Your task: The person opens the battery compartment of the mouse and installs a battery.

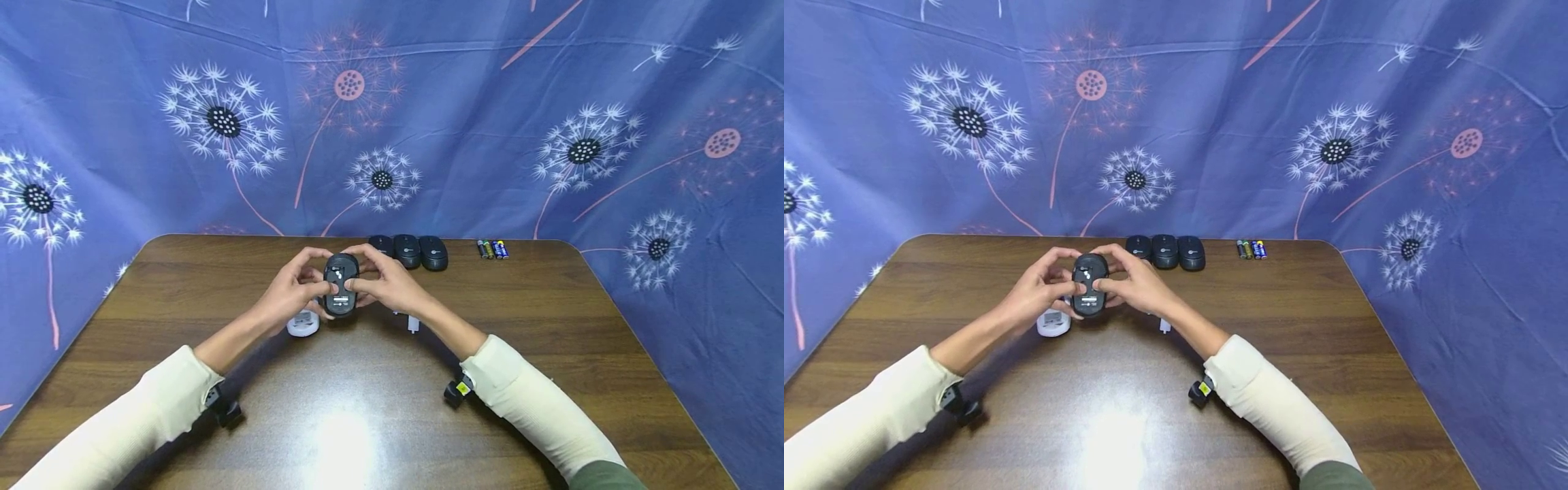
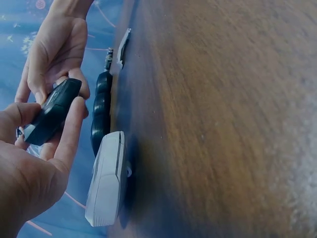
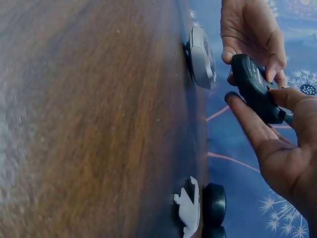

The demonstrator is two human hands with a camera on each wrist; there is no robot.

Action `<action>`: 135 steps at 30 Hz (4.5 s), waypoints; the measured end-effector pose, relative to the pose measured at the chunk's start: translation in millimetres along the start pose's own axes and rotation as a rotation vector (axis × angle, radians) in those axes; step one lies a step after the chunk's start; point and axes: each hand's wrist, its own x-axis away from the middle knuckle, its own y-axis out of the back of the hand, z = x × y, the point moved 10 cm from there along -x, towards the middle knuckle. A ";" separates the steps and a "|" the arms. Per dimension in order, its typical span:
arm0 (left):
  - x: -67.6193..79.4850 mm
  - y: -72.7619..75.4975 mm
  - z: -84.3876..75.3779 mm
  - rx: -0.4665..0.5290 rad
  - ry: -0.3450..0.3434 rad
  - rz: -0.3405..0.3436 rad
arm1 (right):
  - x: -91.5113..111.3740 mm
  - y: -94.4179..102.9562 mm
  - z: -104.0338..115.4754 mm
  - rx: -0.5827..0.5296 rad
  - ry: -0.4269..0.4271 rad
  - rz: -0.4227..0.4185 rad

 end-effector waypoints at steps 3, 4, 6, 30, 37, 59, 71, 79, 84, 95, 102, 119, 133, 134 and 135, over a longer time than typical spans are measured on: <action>-0.3 0.5 0.2 0.003 0.002 -0.007 | -0.1 1.8 4.6 0.078 0.047 -0.018; -0.5 0.5 0.6 0.006 0.002 -0.008 | -0.1 2.9 6.5 0.112 0.066 -0.031; -0.5 0.3 1.6 0.015 0.008 -0.012 | 0.3 5.8 10.3 0.171 0.107 -0.066; -1.8 2.1 1.8 0.071 0.011 -0.030 | 37.6 65.5 8.3 0.124 0.155 -0.304; -1.8 3.0 2.1 0.086 0.002 -0.043 | 56.0 79.4 -8.2 0.097 0.091 -0.265; 1.5 5.0 8.3 0.101 0.029 -0.056 | 105.2 114.1 -54.3 0.248 -0.175 -0.068; 2.8 3.2 10.3 0.127 0.028 -0.050 | 116.1 120.1 -64.7 0.199 -0.263 -0.004; 4.3 4.0 9.4 0.126 0.031 -0.055 | 121.6 126.6 -71.1 0.316 -0.354 -0.014; 4.4 3.0 9.1 0.143 0.032 -0.057 | 122.0 125.7 -75.7 0.368 -0.388 0.007; 4.8 3.4 8.8 0.133 0.022 -0.054 | 124.2 125.5 -76.4 0.315 -0.398 0.002; 5.2 5.3 8.2 0.134 0.021 -0.054 | 125.1 131.9 -76.2 0.301 -0.396 -0.002; 7.1 7.4 10.1 0.133 0.036 -0.051 | 136.7 166.0 -82.3 0.307 -0.407 -0.047; 7.8 7.4 11.6 0.135 0.029 -0.035 | 145.2 202.8 -88.8 0.395 -0.409 -0.116; 8.0 7.0 11.5 0.135 0.028 -0.033 | 145.6 205.5 -89.8 0.398 -0.409 -0.122; 8.1 7.0 11.5 0.134 0.027 -0.032 | 146.1 208.0 -90.6 0.402 -0.408 -0.127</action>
